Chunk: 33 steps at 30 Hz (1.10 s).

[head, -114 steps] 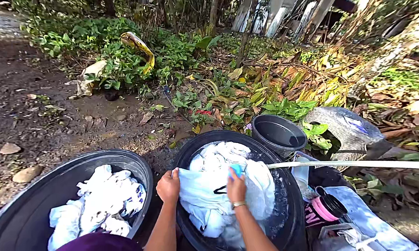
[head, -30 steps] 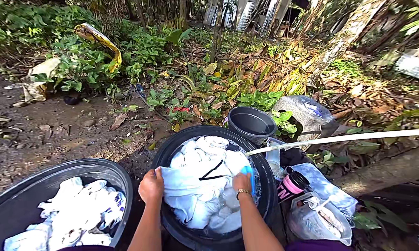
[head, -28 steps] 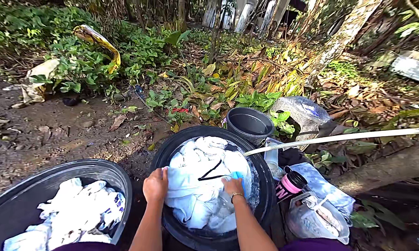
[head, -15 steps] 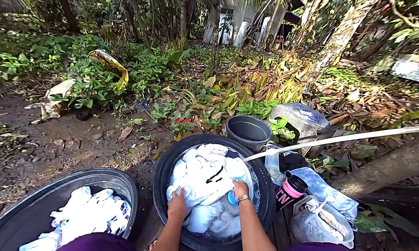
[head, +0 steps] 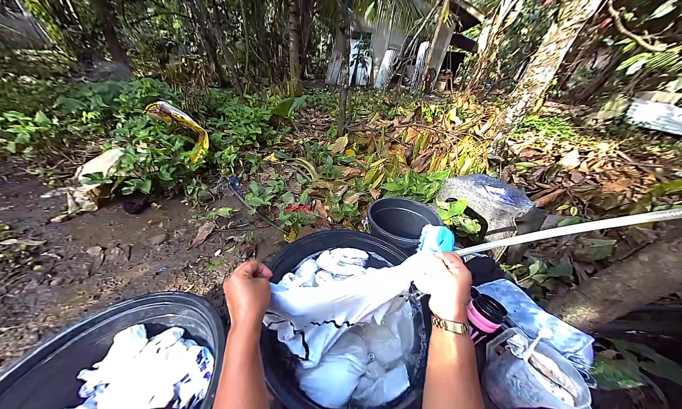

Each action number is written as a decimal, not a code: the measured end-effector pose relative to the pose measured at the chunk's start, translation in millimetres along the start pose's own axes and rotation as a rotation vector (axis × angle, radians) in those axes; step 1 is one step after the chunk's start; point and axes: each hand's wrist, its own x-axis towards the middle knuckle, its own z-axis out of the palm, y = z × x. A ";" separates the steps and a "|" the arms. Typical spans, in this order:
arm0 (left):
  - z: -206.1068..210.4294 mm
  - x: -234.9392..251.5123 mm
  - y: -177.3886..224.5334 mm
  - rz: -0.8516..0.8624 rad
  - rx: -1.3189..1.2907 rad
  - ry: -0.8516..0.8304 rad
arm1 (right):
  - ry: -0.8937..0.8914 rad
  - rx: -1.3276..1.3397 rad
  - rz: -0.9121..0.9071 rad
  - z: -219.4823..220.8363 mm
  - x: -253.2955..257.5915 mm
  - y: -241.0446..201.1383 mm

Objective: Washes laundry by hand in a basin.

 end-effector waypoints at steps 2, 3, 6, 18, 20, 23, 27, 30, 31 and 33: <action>7.4 4.5 2.5 -0.036 0.005 -0.002 | -0.044 -0.080 0.002 2.4 5.4 7.2; 17.5 7.2 -3.6 -0.064 0.007 -0.043 | -0.114 -0.153 0.033 5.2 7.5 16.2; 60.9 13.8 -50.8 -0.202 -0.032 -0.298 | -0.397 -0.414 0.240 13.3 10.4 49.6; 141.1 -48.2 -131.9 -0.588 0.254 -0.754 | -0.898 -0.805 0.792 28.8 -86.4 185.7; 138.8 -49.5 -126.8 -0.592 0.229 -0.802 | -0.826 -0.773 0.788 30.4 -96.5 186.4; 139.8 -50.0 -129.4 -0.561 0.240 -0.851 | -0.756 -0.674 0.827 27.1 -97.0 195.6; 130.9 -42.2 -114.6 -0.434 0.332 -0.718 | -0.647 -0.557 0.892 18.8 -87.1 200.8; 124.8 -34.3 -111.5 -0.450 -0.031 -0.438 | -0.520 -0.440 0.946 14.0 -75.5 196.1; 122.1 -29.4 -110.4 -0.466 -0.150 -0.350 | -0.452 -0.369 0.959 13.8 -69.9 191.4; 111.5 -17.6 -101.9 -0.472 -0.283 -0.260 | -0.300 -0.226 0.925 14.7 -57.4 172.7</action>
